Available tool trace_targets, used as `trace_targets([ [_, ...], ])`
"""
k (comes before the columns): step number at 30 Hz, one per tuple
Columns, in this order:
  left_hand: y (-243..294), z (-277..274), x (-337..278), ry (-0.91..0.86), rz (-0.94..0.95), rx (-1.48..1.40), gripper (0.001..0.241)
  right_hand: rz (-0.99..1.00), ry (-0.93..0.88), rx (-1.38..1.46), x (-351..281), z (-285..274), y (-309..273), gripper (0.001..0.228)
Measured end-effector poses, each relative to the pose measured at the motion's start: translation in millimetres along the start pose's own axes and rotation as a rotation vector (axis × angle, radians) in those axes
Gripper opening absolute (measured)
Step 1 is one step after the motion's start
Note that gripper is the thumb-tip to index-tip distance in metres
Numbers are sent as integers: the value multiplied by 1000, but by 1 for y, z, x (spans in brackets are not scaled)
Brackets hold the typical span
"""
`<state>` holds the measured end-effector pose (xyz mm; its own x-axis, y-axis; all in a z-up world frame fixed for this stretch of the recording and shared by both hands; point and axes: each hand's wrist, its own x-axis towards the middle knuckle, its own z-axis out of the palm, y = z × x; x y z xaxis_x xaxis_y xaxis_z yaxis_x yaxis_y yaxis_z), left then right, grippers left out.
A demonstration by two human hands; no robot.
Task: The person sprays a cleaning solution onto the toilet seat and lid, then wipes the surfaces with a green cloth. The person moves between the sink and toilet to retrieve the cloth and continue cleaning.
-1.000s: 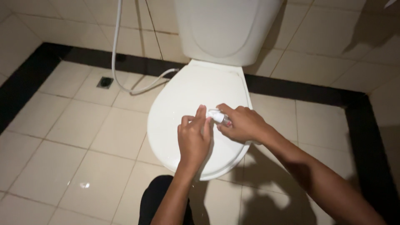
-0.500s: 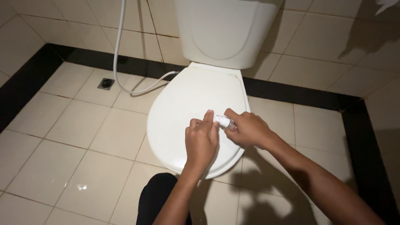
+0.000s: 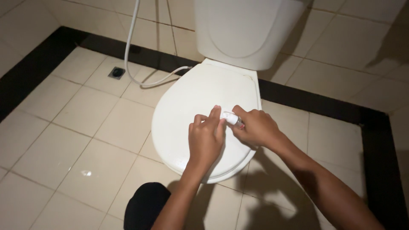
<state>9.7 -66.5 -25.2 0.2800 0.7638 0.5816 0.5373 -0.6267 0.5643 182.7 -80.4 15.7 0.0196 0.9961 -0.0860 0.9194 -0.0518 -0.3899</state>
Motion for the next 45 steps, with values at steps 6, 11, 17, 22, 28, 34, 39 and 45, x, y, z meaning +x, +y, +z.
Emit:
trace_targets([
  [6,-2,-27,-4,-17,-50,58,37,20,-230,-30,8,-21,-30,49],
  [11,3,-49,-6,-2,-56,119,37,-63,-305,-42,6,-25,-46,58],
  [17,8,-71,-6,-64,-83,203,35,-123,-392,-86,15,-24,-54,48],
  [22,19,-83,-23,-28,-104,223,35,-132,-483,-151,7,-22,-65,38],
  [28,21,-80,-47,80,-43,286,34,-222,-488,-102,-6,-20,-72,50],
  [34,36,-80,-53,60,-60,459,34,-260,-456,-83,-7,-14,-68,63],
  [39,37,-71,-60,-30,-117,487,36,-297,-466,-152,-5,-4,-51,38],
  [45,37,-73,-70,-39,-157,525,38,-248,-557,-115,-11,-11,-73,56],
])
